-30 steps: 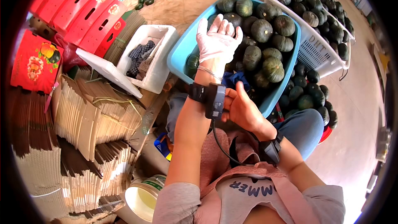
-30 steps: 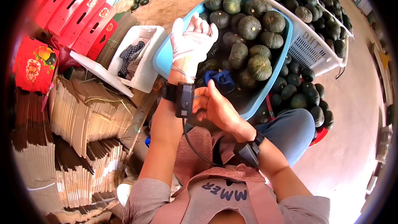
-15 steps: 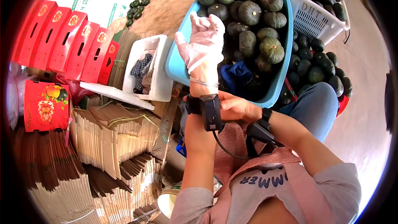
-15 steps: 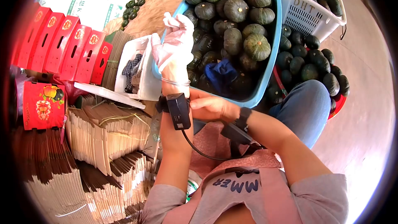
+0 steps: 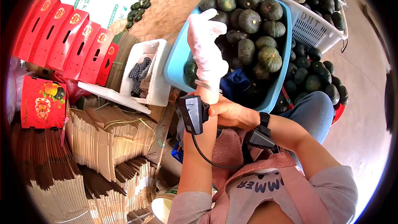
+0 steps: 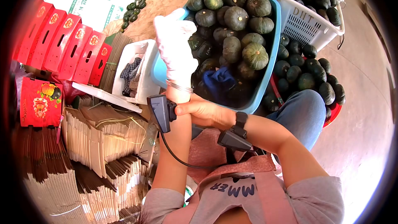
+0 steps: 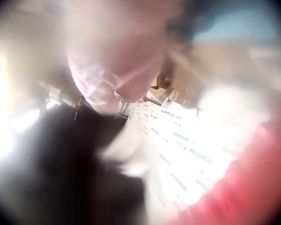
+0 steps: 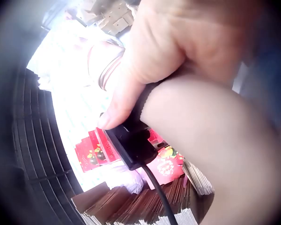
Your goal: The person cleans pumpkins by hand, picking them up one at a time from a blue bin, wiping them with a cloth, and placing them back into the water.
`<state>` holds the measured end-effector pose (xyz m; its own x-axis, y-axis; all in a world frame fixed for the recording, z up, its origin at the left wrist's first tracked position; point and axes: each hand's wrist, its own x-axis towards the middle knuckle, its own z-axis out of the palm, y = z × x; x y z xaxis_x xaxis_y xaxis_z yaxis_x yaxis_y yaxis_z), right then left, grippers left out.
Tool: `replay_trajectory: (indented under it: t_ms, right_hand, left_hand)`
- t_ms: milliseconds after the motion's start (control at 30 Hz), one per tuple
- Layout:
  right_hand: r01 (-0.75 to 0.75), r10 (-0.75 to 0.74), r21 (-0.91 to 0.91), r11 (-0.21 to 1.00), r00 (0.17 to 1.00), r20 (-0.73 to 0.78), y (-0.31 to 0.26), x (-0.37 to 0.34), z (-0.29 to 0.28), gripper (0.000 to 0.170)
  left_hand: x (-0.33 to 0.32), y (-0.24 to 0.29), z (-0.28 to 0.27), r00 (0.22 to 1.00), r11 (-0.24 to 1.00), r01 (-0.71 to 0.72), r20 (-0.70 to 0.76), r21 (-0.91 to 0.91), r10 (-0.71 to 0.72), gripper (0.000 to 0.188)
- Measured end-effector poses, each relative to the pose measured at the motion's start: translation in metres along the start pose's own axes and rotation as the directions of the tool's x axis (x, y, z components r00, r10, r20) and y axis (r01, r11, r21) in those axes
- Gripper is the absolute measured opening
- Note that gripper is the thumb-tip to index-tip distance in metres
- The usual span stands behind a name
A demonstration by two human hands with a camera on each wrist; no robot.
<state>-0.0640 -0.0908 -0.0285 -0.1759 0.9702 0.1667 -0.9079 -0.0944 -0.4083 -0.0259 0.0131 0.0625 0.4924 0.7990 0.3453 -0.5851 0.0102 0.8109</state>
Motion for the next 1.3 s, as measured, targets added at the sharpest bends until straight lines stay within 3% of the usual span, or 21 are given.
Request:
replay_trajectory:
  t_ms: [33,167,233,267,300,367,433,467,500,567,633,667,700,800,867,967,1067,1100,1167,1233,1300]
  right_hand:
    - [0.001,-0.001,-0.001,1.0,1.0,-0.001,0.001,-0.002,0.004,0.078]
    - [-0.003,0.01,0.096,0.995,0.998,-0.069,-0.004,-0.004,0.002,0.101]
    - [-0.143,0.113,0.127,0.982,0.969,0.219,-0.004,-0.001,-0.023,0.106]
    - [-0.175,0.106,0.173,0.969,0.931,0.35,-0.006,0.008,-0.022,0.109]
    - [-0.172,0.104,0.171,0.97,0.933,0.346,-0.012,0.006,-0.021,0.109]
    - [-0.195,0.195,-0.033,0.98,0.931,0.308,-0.026,0.003,-0.017,0.106]
    - [-0.163,0.234,-0.233,0.959,0.918,0.319,-0.041,0.009,-0.036,0.107]
    - [-0.272,0.431,-0.646,0.713,0.897,0.098,-0.058,0.001,-0.046,0.092]
    - [-0.364,0.498,-0.886,0.288,0.847,-0.186,-0.075,-0.003,-0.055,0.078]
    - [-0.499,0.323,-0.859,-0.114,0.799,-0.507,-0.103,-0.002,-0.068,0.06]
    - [-0.185,-0.03,-0.824,-0.535,0.979,-0.2,-0.106,-0.01,-0.098,0.054]
    - [-0.059,0.016,-0.846,-0.53,0.997,-0.08,-0.103,-0.011,-0.119,0.055]
    - [-0.017,0.082,-0.881,-0.472,0.995,-0.063,-0.096,-0.013,-0.133,0.059]
    - [-0.081,0.322,-0.73,-0.678,0.86,-0.395,-0.093,-0.004,-0.132,0.07]
    - [-0.178,0.341,-0.744,-0.644,0.804,-0.487,-0.096,0.007,-0.131,0.073]
    - [-0.37,0.414,-0.703,-0.607,0.607,-0.678,-0.102,0.028,-0.117,0.084]
    - [-0.632,0.341,-0.577,-0.518,0.466,-0.817,-0.091,0.046,-0.13,0.087]
    - [-0.613,0.329,-0.58,-0.537,0.481,-0.813,-0.085,0.043,-0.134,0.078]
    - [-0.574,0.304,-0.583,-0.575,0.512,-0.804,-0.074,0.038,-0.139,0.063]
    - [-0.377,0.209,-0.66,-0.65,0.746,-0.632,-0.027,0.028,-0.213,0.067]
    - [-0.357,-0.154,-0.737,-0.574,0.931,-0.331,0.023,0.032,-0.276,0.048]
  left_hand:
    - [-0.005,-0.001,0.0,0.952,0.926,-0.302,0.121,0.226,0.281,0.029]
    - [-0.02,0.012,0.017,0.911,0.798,-0.405,0.27,0.446,0.312,0.016]
    - [-0.019,-0.002,0.02,0.975,0.989,-0.022,0.215,-0.148,0.054,0.036]
    - [-0.018,0.001,0.023,0.933,0.848,0.36,0.151,-0.389,-0.327,0.052]
    - [-0.018,0.003,0.02,0.844,0.659,0.533,0.271,-0.531,-0.464,0.056]
    - [-0.013,-0.008,0.008,0.737,0.391,0.648,0.41,-0.653,-0.537,0.06]
    - [-0.006,-0.013,-0.01,0.789,0.444,0.573,0.318,-0.688,-0.525,0.059]
    - [-0.001,-0.016,-0.025,0.818,0.502,0.523,0.241,-0.689,-0.522,0.056]
    - [0.006,-0.02,-0.039,0.844,0.558,0.469,0.162,-0.684,-0.511,0.054]
    - [0.02,-0.026,-0.058,0.822,0.774,0.46,-0.121,-0.436,-0.557,0.05]
    - [0.031,-0.062,-0.102,0.833,0.842,0.526,-0.128,-0.124,-0.539,0.029]
    - [0.027,-0.065,-0.101,0.771,0.781,0.607,-0.345,0.146,-0.535,0.021]
    - [0.029,-0.089,-0.128,0.749,0.651,0.663,-0.342,0.37,-0.568,0.024]
    - [0.027,-0.123,-0.176,0.771,0.376,0.56,-0.298,0.739,-0.563,0.05]
    - [0.026,-0.123,-0.171,0.687,0.336,0.677,-0.399,0.655,-0.607,0.052]
    - [0.039,-0.126,-0.151,0.761,0.387,0.603,-0.356,0.698,-0.543,0.053]
    - [0.051,-0.127,-0.117,0.761,0.223,0.471,-0.265,0.854,-0.592,0.05]
    - [0.055,-0.128,-0.105,0.69,0.182,0.499,-0.261,0.847,-0.675,0.049]
    - [0.058,-0.151,-0.109,0.525,0.405,0.648,0.006,0.645,-0.851,0.063]
    - [0.052,-0.148,-0.069,0.515,0.355,0.617,-0.019,0.702,-0.857,0.079]
    - [0.049,-0.155,-0.047,0.529,0.372,0.369,0.136,0.852,-0.837,0.088]
